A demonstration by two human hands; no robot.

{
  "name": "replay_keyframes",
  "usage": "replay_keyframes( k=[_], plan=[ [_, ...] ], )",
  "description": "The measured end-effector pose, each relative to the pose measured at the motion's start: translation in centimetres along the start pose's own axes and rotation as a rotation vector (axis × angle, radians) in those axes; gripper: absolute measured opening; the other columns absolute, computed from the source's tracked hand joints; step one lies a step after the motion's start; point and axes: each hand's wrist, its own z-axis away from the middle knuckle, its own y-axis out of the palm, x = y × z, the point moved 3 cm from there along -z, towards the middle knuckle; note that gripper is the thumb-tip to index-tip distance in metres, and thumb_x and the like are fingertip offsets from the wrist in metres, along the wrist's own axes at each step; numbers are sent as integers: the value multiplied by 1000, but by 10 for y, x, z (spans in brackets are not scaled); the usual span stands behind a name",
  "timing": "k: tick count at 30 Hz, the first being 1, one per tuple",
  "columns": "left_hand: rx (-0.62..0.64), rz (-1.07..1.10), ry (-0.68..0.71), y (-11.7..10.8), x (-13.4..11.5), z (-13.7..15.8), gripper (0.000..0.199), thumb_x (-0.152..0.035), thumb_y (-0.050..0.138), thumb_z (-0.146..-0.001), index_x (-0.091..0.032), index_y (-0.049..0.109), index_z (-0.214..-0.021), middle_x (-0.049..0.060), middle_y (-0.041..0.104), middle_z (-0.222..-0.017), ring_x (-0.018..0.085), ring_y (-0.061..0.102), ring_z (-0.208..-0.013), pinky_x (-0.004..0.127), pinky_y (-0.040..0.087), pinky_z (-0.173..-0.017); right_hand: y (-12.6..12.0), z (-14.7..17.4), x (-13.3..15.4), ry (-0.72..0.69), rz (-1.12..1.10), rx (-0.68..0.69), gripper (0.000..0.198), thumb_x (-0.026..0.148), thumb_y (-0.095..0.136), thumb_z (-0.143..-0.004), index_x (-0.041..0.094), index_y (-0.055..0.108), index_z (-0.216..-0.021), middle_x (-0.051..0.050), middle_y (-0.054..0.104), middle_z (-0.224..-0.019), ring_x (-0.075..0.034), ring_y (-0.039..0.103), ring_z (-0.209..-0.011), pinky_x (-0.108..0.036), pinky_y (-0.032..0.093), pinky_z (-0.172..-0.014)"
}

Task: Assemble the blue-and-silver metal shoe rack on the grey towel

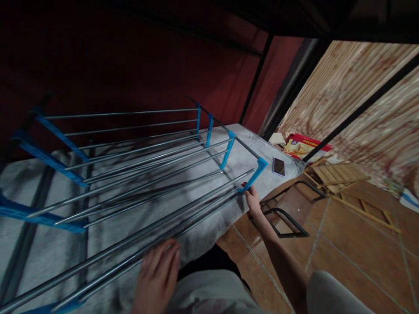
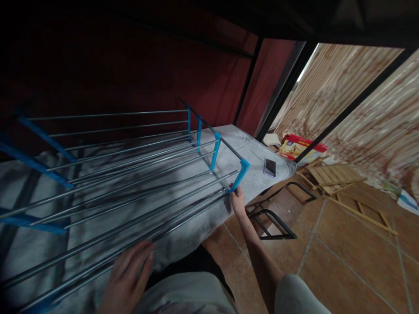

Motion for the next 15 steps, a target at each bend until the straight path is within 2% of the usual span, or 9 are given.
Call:
replay_keyframes(
  k=[2, 5, 8, 12, 15],
  plan=[
    [77, -12, -62, 36, -8, -48, 30, -26, 44, -100, -26, 70, -116, 10, 70, -125, 28, 65, -116, 45, 56, -100, 0, -1, 1, 1, 0, 12, 39, 31, 56, -70, 22, 68, -106, -8, 74, -111, -27, 65, -108, -46, 49, -102],
    [324, -18, -97, 88, -25, -119, 36, -26, 46, -100, -15, 62, -131, 15, 67, -132, 30, 64, -121, 46, 53, -103, 0, -2, 1, -1, 0, 31, 38, 32, 56, -70, 22, 69, -105, -8, 74, -109, -27, 66, -106, -45, 50, -100],
    [519, 43, -73, 126, -37, -163, 40, -22, 45, -101, -11, 56, -138, 18, 69, -129, 27, 65, -121, 39, 51, -104, 0, -3, 2, -10, 5, 45, 36, 33, 56, -71, 22, 69, -103, -8, 75, -105, -27, 66, -107, -44, 51, -99],
    [660, 195, -142, 147, -42, -185, 41, -18, 50, -99, -16, 56, -139, 15, 68, -133, 24, 65, -124, 32, 48, -105, 0, -4, 4, -27, 17, 57, 35, 37, 58, -73, 22, 69, -103, -6, 74, -98, -26, 66, -104, -43, 51, -97],
    [632, 222, -107, 142, -50, -186, 38, -20, 43, -102, -18, 58, -137, 13, 71, -128, 23, 67, -119, 32, 50, -101, -1, -6, 4, -39, 25, 72, 36, 39, 60, -74, 22, 69, -104, -4, 73, -94, -24, 66, -96, -40, 52, -93]
  ],
)
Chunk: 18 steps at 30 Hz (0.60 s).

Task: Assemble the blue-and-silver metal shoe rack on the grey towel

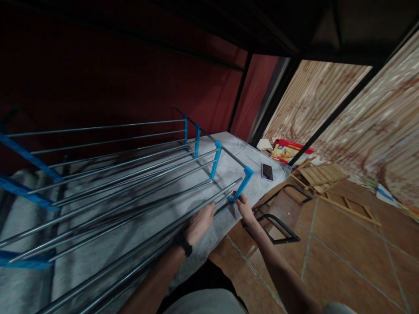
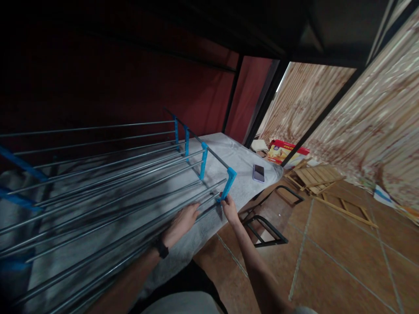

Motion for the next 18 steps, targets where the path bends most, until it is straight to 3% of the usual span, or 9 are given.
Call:
replay_keyframes(
  k=[3, 11, 15, 18],
  plan=[
    [-29, -70, 54, -3, -9, 11, 40, -26, 36, -106, -18, 57, -138, 13, 73, -122, 24, 70, -111, 32, 52, -94, -1, 0, -1, -8, 6, 13, 35, 40, 61, -76, 23, 68, -106, -3, 72, -91, -23, 64, -91, -39, 53, -91],
    [7, -201, 4, -13, -14, 25, 45, -29, 29, -107, -21, 51, -145, 11, 77, -110, 23, 73, -100, 29, 54, -83, 1, 5, 2, -27, 7, 72, 34, 38, 61, -81, 22, 66, -111, -6, 70, -105, -21, 63, -94, -37, 52, -92],
    [-13, -155, 14, -12, -17, 21, 45, -23, 32, -105, -18, 55, -143, 14, 75, -117, 25, 71, -108, 32, 53, -92, 3, 3, 7, -47, -20, 85, 30, 35, 60, -80, 23, 66, -107, -4, 69, -96, -19, 60, -82, -34, 52, -82],
    [-36, -93, 59, -4, -28, 1, 40, -21, 38, -103, -14, 59, -137, 16, 71, -126, 26, 67, -119, 33, 50, -102, 3, 2, 10, -50, -18, 88, 29, 34, 60, -79, 23, 65, -104, -2, 69, -91, -18, 59, -78, -33, 52, -80]
  ],
)
